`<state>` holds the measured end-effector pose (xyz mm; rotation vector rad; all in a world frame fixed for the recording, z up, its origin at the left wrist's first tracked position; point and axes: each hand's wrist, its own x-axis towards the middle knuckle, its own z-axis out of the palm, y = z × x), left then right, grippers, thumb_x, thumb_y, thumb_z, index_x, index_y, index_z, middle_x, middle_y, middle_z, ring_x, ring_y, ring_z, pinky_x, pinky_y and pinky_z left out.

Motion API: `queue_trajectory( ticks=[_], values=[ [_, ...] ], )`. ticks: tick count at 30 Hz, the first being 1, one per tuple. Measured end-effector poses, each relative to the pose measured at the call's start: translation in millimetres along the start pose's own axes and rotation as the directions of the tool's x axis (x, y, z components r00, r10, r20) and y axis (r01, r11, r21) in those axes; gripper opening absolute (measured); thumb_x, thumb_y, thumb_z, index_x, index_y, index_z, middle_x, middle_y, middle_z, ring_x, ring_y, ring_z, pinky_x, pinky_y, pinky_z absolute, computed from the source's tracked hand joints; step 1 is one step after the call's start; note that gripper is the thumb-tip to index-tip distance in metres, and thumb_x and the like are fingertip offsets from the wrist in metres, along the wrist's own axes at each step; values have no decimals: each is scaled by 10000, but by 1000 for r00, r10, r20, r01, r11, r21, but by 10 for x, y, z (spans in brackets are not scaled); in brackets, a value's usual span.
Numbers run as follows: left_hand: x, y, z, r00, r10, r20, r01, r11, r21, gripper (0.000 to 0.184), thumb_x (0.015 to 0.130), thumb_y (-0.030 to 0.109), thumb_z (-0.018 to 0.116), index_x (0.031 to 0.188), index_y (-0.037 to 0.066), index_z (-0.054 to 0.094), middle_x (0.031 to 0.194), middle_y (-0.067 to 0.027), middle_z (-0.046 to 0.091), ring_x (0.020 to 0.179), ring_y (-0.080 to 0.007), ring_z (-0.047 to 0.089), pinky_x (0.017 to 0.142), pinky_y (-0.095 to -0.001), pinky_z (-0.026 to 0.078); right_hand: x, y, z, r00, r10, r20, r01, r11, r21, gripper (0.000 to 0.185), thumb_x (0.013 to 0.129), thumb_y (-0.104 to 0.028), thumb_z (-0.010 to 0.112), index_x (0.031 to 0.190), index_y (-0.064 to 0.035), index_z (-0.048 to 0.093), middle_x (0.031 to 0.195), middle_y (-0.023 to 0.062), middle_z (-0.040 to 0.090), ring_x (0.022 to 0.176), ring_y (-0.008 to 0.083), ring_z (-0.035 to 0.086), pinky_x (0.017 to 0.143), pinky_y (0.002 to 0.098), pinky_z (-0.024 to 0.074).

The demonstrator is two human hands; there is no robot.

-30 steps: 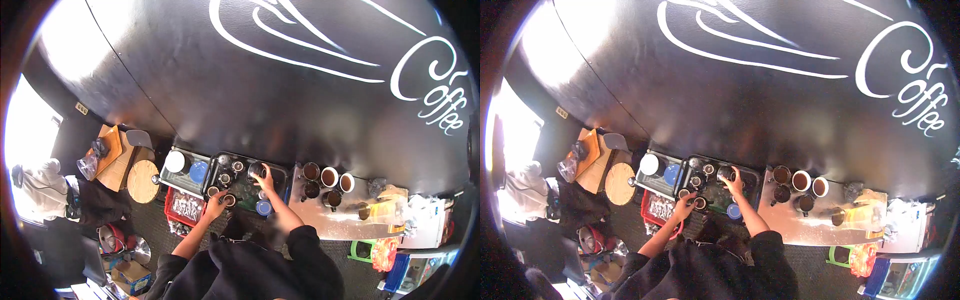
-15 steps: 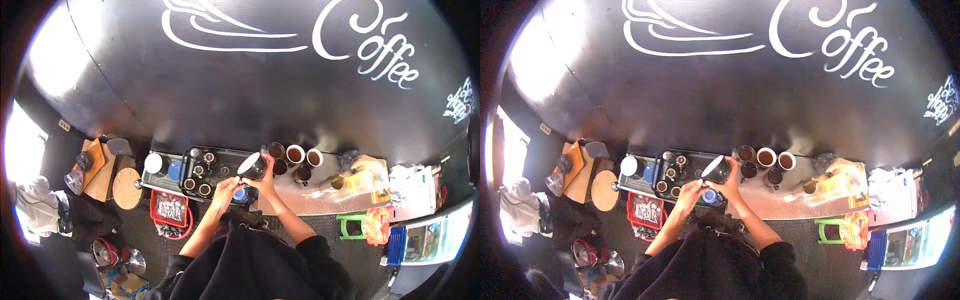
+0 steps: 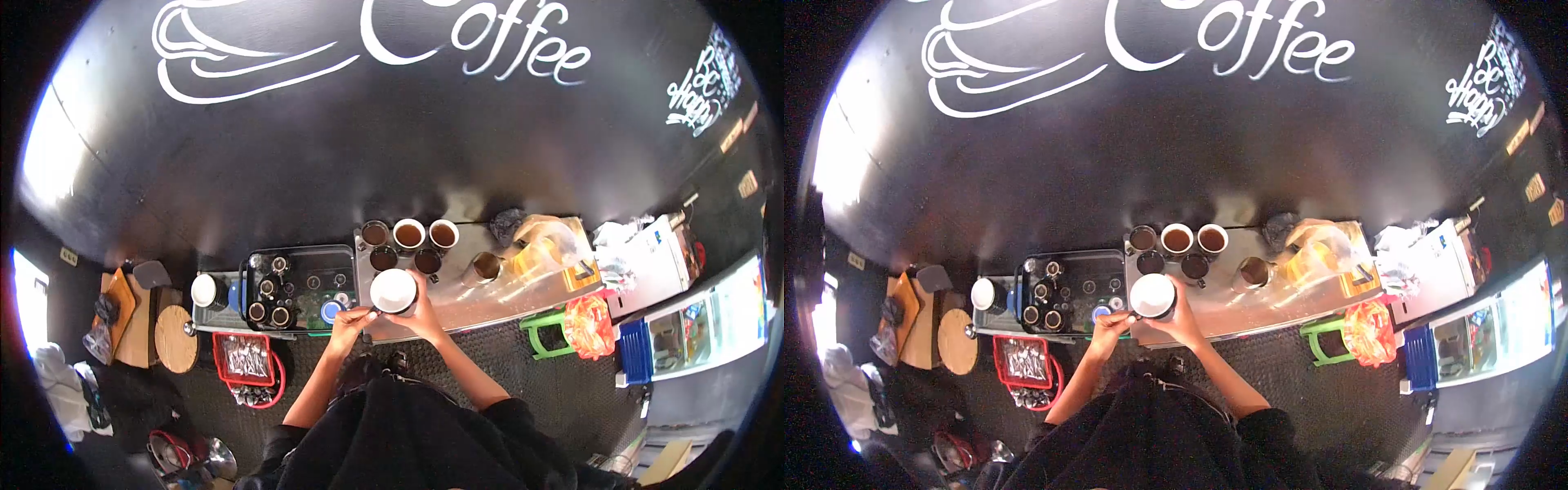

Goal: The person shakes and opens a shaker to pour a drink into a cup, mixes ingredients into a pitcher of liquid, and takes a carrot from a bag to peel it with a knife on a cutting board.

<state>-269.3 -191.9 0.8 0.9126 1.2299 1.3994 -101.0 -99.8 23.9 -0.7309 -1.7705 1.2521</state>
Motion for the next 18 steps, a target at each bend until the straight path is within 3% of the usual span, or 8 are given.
queue_trajectory(
  ticks=[4, 6, 7, 8, 10, 14, 16, 18],
  values=[
    [61, -111, 65, 997, -71, 39, 68, 995, 74, 141, 810, 95, 644, 880, -22, 677, 795, -29, 652, 723, -58, 528, 641, -217, 418, -219, 165, -96, 997, 39, -72, -45, 995, -93, 967, 598, -212, 812, 1346, -57, 219, 1300, 136, 339, 1162, 251, 397, 954, 370, 347],
    [103, -284, 55, 995, -71, 72, 56, 980, 190, 135, 806, 101, 651, 860, -19, 682, 765, -10, 649, 705, -41, 508, 628, -214, 407, -255, 98, -237, 962, 111, -250, -139, 986, -96, 921, 624, -244, 799, 1340, -47, 255, 1307, 143, 342, 1133, 262, 413, 894, 362, 379],
    [122, -365, 84, 994, -70, 83, 58, 988, 140, 132, 801, 110, 659, 837, -14, 685, 741, 5, 637, 702, -37, 504, 631, -210, 405, -264, 66, -344, 892, 192, -409, -261, 958, -118, 912, 605, -280, 802, 1308, -3, 292, 1274, 165, 381, 1117, 291, 421, 921, 413, 358],
    [161, -413, 129, 994, -67, 88, 54, 989, 136, 132, 801, 110, 659, 837, -14, 685, 741, 5, 637, 702, -37, 504, 631, -210, 405, -259, 178, -488, 891, 188, -412, -260, 958, -124, 912, 605, -280, 802, 1308, -3, 292, 1274, 165, 381, 1117, 291, 421, 921, 413, 358],
    [135, -528, 215, 990, -123, 71, 115, 988, 108, 129, 793, 109, 668, 825, -15, 683, 730, 12, 630, 697, -41, 501, 637, -212, 406, -310, 516, -789, 700, -133, -702, -321, 820, -475, 976, 565, -292, 823, 1311, 16, 273, 1262, 185, 382, 1119, 314, 409, 944, 426, 329],
    [196, -831, 395, 990, -27, 136, -10, 965, 262, 133, 770, 108, 690, 826, -13, 684, 782, -19, 654, 719, -50, 522, 662, -224, 422, -184, 761, -1360, 619, -61, -783, -439, 800, -409, 1033, 528, -305, 842, 1308, 35, 256, 1263, 212, 369, 1155, 321, 381, 982, 422, 295],
    [239, -859, 579, 993, -23, 117, -11, 959, 284, 155, 758, 118, 704, 819, -22, 680, 781, -29, 656, 720, -51, 527, 664, -228, 428, -129, 1043, -1584, 739, 22, -674, -350, 867, -356, 1077, 496, -312, 858, 1307, 42, 243, 1249, 229, 379, 1167, 325, 384, 992, 407, 303],
    [281, -1051, 735, 991, -126, 44, 103, 932, 347, 181, 749, 127, 714, 824, -33, 674, 790, -43, 657, 715, -60, 529, 655, -230, 433, -49, 984, -1610, 766, 84, -637, -323, 907, -269, 1065, 505, -313, 856, 1301, 52, 251, 1236, 227, 401, 1164, 322, 401, 994, 393, 313]
  ],
)
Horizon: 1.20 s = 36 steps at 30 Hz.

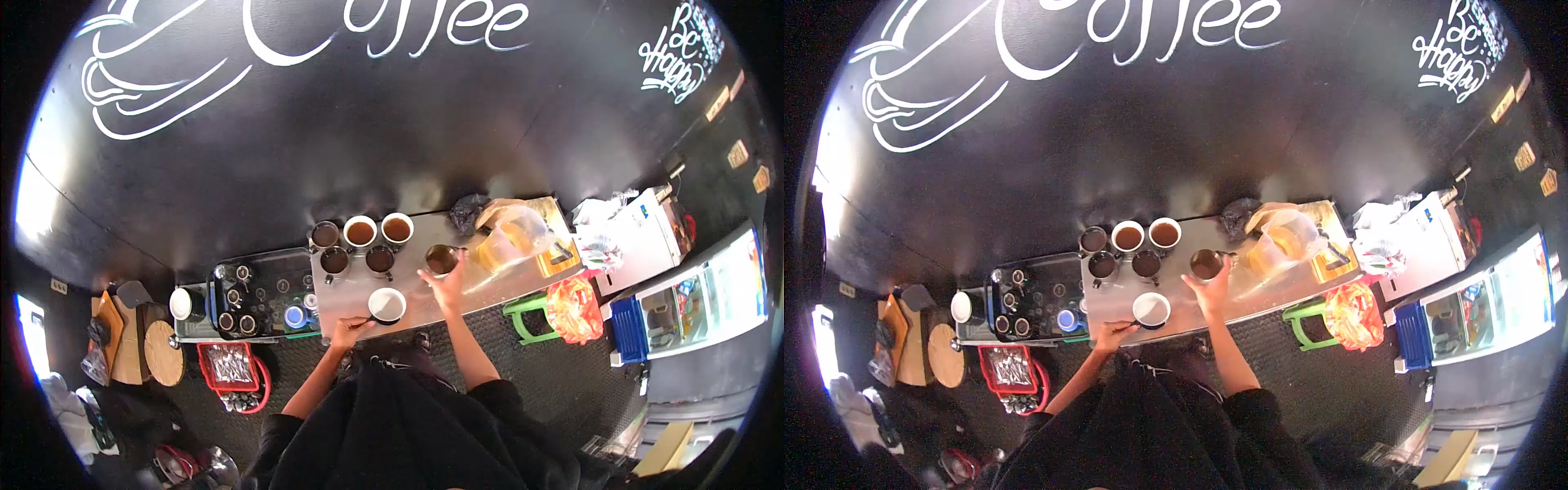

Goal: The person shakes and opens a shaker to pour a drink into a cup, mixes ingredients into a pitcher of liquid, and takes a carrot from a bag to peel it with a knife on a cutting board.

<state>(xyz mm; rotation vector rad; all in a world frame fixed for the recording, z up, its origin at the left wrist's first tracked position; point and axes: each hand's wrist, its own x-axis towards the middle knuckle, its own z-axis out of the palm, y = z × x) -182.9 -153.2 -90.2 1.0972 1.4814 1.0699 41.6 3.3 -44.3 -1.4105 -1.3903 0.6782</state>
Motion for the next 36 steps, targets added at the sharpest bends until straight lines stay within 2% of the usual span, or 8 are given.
queue_trajectory(
  ticks=[2, 6, 11, 16, 18, 22, 27, 36],
  values=[
    [39, -93, 213, 998, -24, -53, 20, 997, -77, 187, 746, 123, 717, 832, -37, 673, 805, -53, 658, 720, -66, 534, 654, -230, 436, 81, 108, 56, 989, -149, -3, 149, 988, -41, 990, 506, -270, 865, 1263, 44, 309, 1212, 188, 431, 1118, 302, 446, 955, 374, 355],
    [116, -214, 575, 989, -33, -142, 2, 978, -210, 182, 744, 95, 714, 850, -46, 668, 850, -83, 657, 748, -86, 551, 658, -228, 443, 199, 187, -26, 990, -68, 120, 69, 998, -5, 835, 525, -215, 848, 1198, -20, 395, 1098, 163, 534, 1029, 274, 528, 893, 358, 414],
    [167, -174, 873, 973, -71, -218, 21, 975, -221, 167, 741, 59, 707, 859, -52, 665, 905, -94, 654, 779, -101, 562, 686, -230, 453, 362, 79, -501, 866, -200, 459, 148, 978, 148, 773, 501, -170, 844, 1150, -51, 443, 999, 123, 596, 946, 226, 584, 837, 347, 458],
    [218, -98, 1046, 956, -104, -275, 59, 984, -166, 157, 737, 38, 701, 858, -54, 665, 932, -108, 651, 807, -115, 572, 712, -234, 456, 506, -32, -675, 869, -218, 444, 171, 975, 144, 774, 503, -149, 832, 1167, -70, 442, 1001, 128, 598, 948, 241, 589, 845, 351, 459],
    [319, -129, 1110, 948, -55, -313, -45, 952, -303, 142, 739, 38, 700, 839, -56, 666, 921, -109, 651, 816, -117, 575, 718, -232, 455, 575, -78, -695, 826, -331, 457, 308, 943, 126, 764, 508, -130, 825, 1166, -81, 440, 1002, 123, 597, 954, 243, 588, 850, 349, 457],
    [453, -238, 1122, 942, -113, -316, 33, 968, -248, 134, 742, 43, 700, 839, -44, 669, 891, -91, 655, 804, -98, 570, 722, -229, 457, 661, 109, -724, 774, -225, 592, 126, 971, 204, 764, 517, -110, 817, 1176, -88, 430, 1036, 96, 587, 988, 225, 570, 862, 347, 446],
    [577, -235, 1111, 878, -124, -461, 116, 992, -46, 254, 729, 186, 731, 842, -32, 667, 746, -66, 668, 676, -88, 587, 648, -232, 476, 644, 26, -719, 812, -240, 532, 176, 970, 169, 750, 520, -107, 816, 1167, -90, 436, 1024, 96, 594, 971, 206, 578, 850, 340, 452],
    [576, 2, 1109, 877, -76, -474, 98, 995, 20, 202, 750, 129, 696, 898, -3, 660, 804, -86, 673, 748, -118, 625, 696, -249, 499, 627, -33, -695, 776, -209, 594, 114, 974, 193, 768, 482, -104, 815, 1160, -79, 457, 1071, 126, 566, 1021, 263, 546, 878, 367, 433]
  ],
)
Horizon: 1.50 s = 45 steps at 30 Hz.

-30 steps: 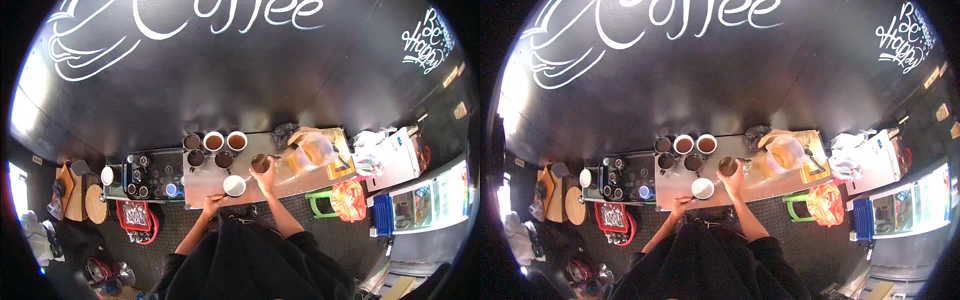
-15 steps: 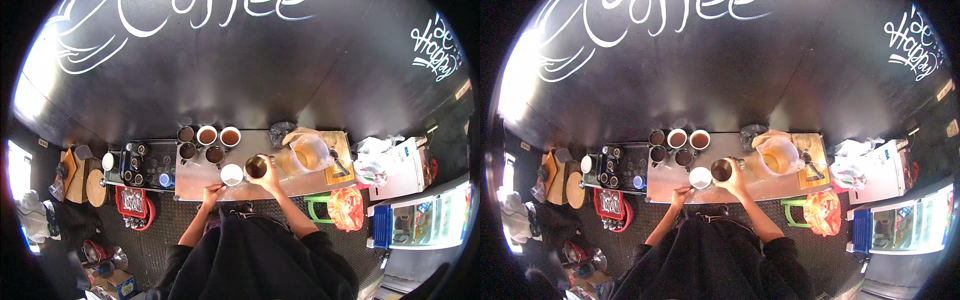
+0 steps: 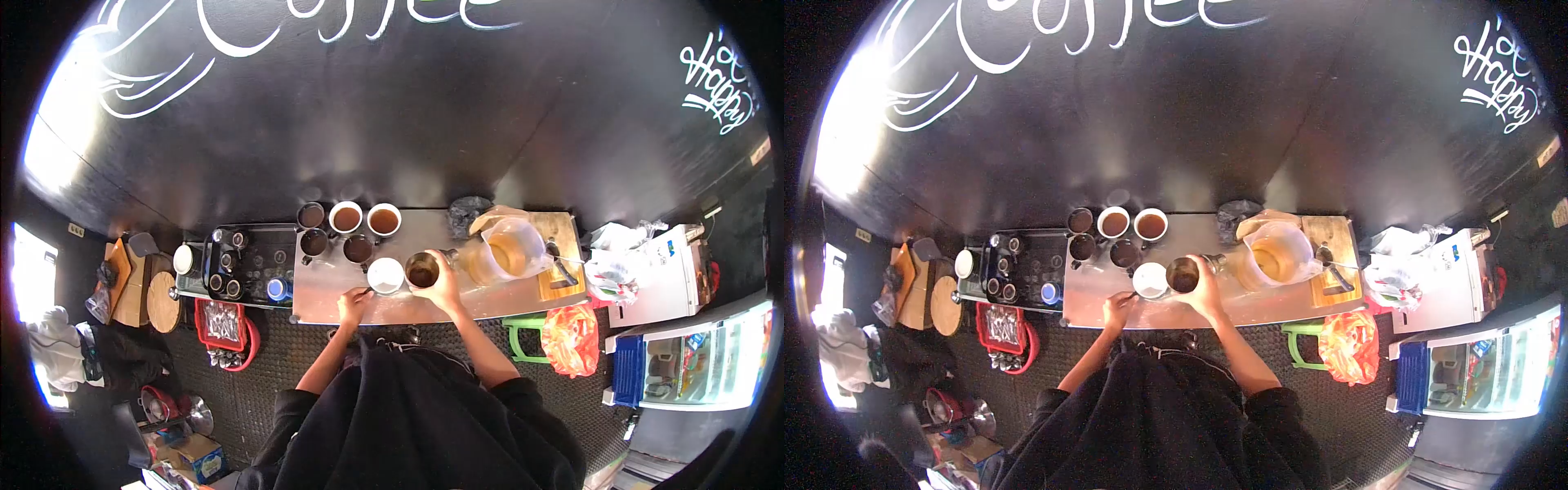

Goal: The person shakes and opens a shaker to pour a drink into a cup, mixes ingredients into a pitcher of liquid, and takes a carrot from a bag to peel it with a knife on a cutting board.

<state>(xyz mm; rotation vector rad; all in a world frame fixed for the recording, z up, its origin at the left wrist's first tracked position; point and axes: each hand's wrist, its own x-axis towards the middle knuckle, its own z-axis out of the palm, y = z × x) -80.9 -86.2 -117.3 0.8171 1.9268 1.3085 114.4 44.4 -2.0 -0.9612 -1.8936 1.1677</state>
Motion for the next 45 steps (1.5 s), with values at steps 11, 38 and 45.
queue_trajectory(
  ticks=[11, 38, 45],
  values=[
    [68, -74, -74, 995, 4, 96, -8, 999, 42, 215, 743, 132, 696, 919, 14, 660, 864, -91, 677, 790, -138, 642, 728, -271, 511, -37, -32, 140, 997, 15, -73, -19, 998, -52, 796, 480, -127, 812, 1176, -70, 428, 1070, 135, 552, 1020, 274, 539, 889, 372, 424],
    [6, -549, -484, 960, -77, 270, 201, 861, -467, 288, 809, -54, 552, 1096, -36, 549, 1038, -98, 618, 960, -161, 580, 859, -268, 454, -90, 32, 400, 999, -29, 40, 44, 899, -436, 823, 387, -114, 804, 1136, -88, 463, 1015, 107, 482, 978, 320, 441, 859, 422, 392],
    [19, -616, -478, 957, 24, 290, 96, 916, -390, 269, 844, 25, 557, 1109, -15, 547, 1063, -87, 606, 949, -160, 584, 850, -281, 464, -37, 47, 465, 995, 68, 78, -13, 827, -562, 833, 379, -189, 813, 1128, -88, 462, 1034, 118, 472, 1014, 327, 423, 881, 427, 381]
  ],
)
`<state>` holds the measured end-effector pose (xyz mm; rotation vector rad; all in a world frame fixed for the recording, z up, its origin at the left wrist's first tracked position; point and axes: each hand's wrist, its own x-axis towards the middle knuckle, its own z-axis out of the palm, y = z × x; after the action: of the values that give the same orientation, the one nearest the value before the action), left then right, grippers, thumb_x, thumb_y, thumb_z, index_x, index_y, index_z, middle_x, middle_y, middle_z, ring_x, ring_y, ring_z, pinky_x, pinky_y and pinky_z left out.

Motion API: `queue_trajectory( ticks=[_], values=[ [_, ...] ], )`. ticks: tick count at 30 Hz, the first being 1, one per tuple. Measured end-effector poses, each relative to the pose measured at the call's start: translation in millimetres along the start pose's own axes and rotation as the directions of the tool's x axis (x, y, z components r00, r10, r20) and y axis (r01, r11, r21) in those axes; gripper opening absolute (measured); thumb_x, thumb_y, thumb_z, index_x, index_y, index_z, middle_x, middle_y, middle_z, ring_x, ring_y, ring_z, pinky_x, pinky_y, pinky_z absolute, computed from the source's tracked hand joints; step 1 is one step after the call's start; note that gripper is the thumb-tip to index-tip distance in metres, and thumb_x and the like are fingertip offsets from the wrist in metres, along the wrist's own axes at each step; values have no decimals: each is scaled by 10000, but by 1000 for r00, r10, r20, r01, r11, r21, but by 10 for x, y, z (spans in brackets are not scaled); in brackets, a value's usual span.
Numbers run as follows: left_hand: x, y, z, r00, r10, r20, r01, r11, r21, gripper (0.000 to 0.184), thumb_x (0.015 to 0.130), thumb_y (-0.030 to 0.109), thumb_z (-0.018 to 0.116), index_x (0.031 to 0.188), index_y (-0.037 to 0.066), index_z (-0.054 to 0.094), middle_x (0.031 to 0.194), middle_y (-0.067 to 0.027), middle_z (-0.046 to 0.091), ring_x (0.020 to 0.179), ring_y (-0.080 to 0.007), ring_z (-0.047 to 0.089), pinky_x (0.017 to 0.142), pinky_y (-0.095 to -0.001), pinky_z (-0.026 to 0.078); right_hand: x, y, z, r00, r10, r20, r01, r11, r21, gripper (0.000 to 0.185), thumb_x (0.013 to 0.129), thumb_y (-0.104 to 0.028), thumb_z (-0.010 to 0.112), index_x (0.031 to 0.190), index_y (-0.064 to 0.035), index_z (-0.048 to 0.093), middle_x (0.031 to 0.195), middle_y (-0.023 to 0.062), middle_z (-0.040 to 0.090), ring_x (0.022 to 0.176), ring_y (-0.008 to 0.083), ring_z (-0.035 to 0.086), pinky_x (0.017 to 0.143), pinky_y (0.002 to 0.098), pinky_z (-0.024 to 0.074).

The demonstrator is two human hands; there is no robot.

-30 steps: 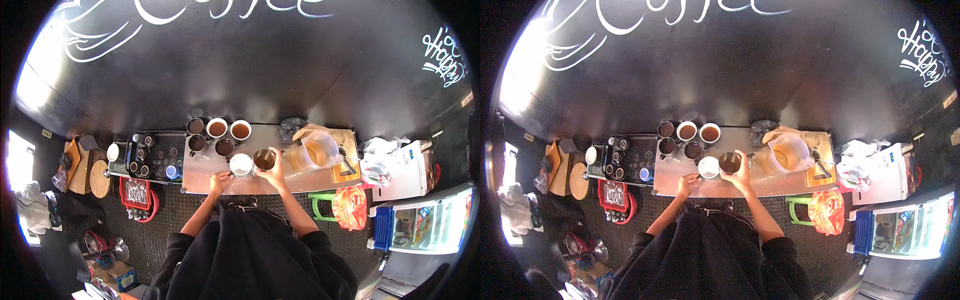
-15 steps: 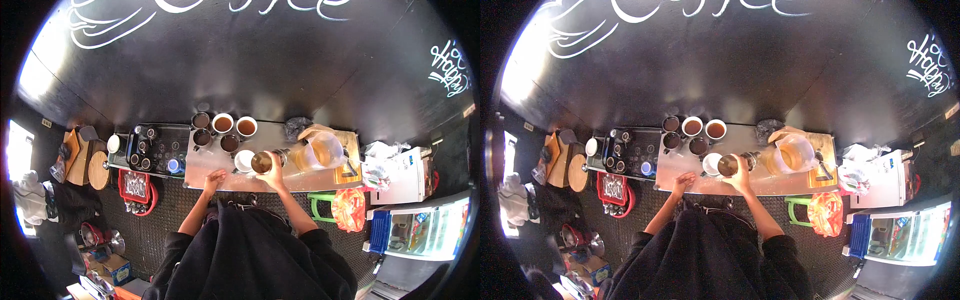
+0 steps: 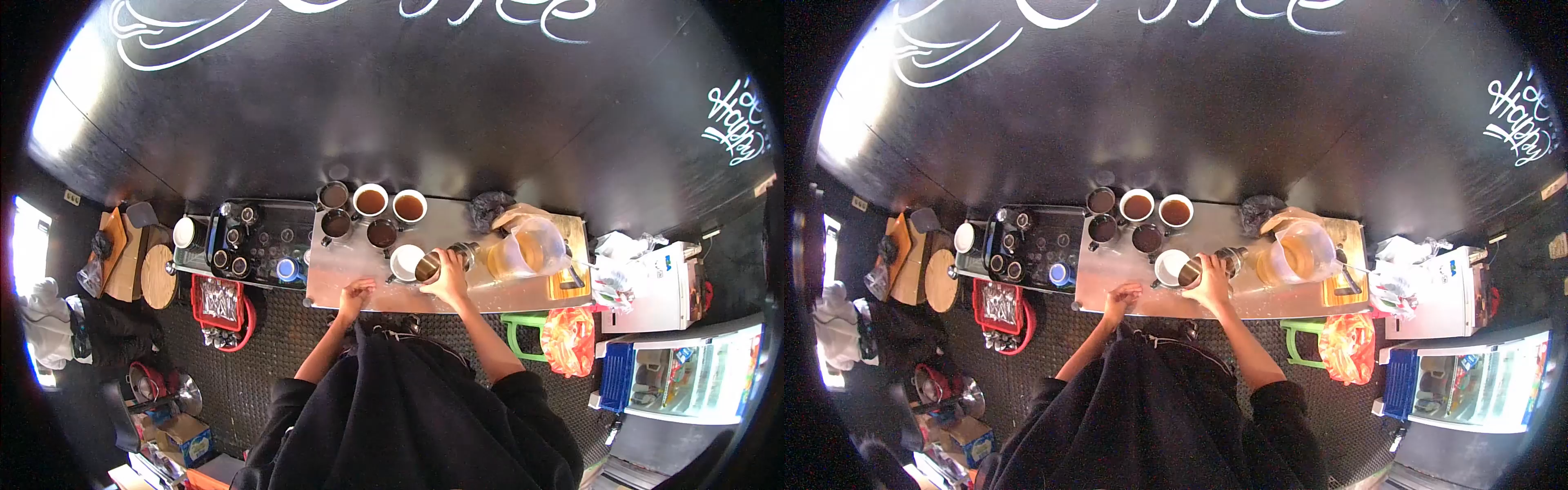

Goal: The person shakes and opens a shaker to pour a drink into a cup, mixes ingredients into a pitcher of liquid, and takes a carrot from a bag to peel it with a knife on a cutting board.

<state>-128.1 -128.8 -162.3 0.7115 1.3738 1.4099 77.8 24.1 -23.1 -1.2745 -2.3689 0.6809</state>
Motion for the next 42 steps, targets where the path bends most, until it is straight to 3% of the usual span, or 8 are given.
queue_trajectory(
  ticks=[2, 8, 14, 20, 24, 36, 38, 42],
  values=[
    [-7, 1, 14, 999, -1, -41, -1, 999, -38, 242, 821, -57, 525, 1054, -22, 581, 975, -86, 629, 915, -149, 586, 846, -270, 464, 36, 13, 24, 999, -15, 28, 16, 1000, -15, 840, 383, -209, 807, 1136, -74, 460, 1058, 130, 472, 1037, 336, 417, 901, 433, 377],
    [31, -35, -13, 997, 82, -2, -82, 997, -4, 242, 822, -76, 506, 1046, -26, 582, 957, -82, 631, 878, -145, 599, 813, -263, 482, 138, 17, -22, 981, 58, 187, -42, 995, -90, 840, 404, -219, 792, 1150, -35, 452, 1106, 149, 482, 1058, 354, 412, 915, 425, 377],
    [23, 43, 15, 999, 9, -31, -9, 1000, 0, 209, 829, -64, 518, 1017, -18, 595, 930, -71, 635, 856, -128, 605, 787, -246, 486, 198, -36, -64, 966, 59, 253, -24, 990, -141, 852, 404, -230, 791, 1156, -24, 449, 1131, 148, 484, 1056, 355, 413, 925, 417, 376],
    [21, 9, 27, 996, 59, -64, -55, 997, 59, 169, 821, 23, 600, 983, -22, 608, 923, -66, 643, 835, -118, 612, 756, -232, 484, 225, -118, -57, 953, 92, 289, -20, 970, -243, 882, 393, -246, 802, 1167, -29, 439, 1145, 135, 472, 1079, 354, 406, 914, 467, 385],
    [27, 35, 39, 992, 100, -77, -94, 992, 81, 170, 809, 11, 606, 976, -21, 609, 905, -66, 649, 817, -117, 619, 748, -233, 488, 243, -140, -39, 953, 81, 291, 7, 957, -291, 894, 385, -251, 805, 1169, -30, 436, 1148, 130, 467, 1086, 365, 398, 904, 488, 390],
    [43, 81, 49, 996, 20, -88, 0, 977, 214, 195, 788, -71, 545, 962, -13, 612, 891, -66, 651, 803, -131, 630, 743, -244, 500, 286, -141, -12, 939, 92, 332, 13, 954, -301, 904, 383, -249, 813, 1168, -23, 427, 1131, 144, 464, 1121, 411, 377, 914, 491, 394],
    [43, 84, 59, 993, 52, -104, -31, 980, 198, 172, 794, -27, 567, 937, 28, 644, 848, -54, 664, 765, -103, 630, 691, -232, 501, 302, -130, -3, 929, 95, 357, 14, 957, -291, 924, 383, -249, 819, 1185, -23, 419, 1160, 150, 453, 1149, 419, 362, 911, 520, 393],
    [32, 110, 58, 996, 11, -92, 11, 973, 231, 185, 798, -59, 544, 959, -3, 617, 884, -62, 651, 803, -130, 630, 740, -246, 499, 306, -166, -21, 919, 130, 371, -8, 950, -312, 943, 381, -251, 820, 1199, -25, 411, 1183, 153, 444, 1167, 423, 349, 897, 558, 389]
  ],
)
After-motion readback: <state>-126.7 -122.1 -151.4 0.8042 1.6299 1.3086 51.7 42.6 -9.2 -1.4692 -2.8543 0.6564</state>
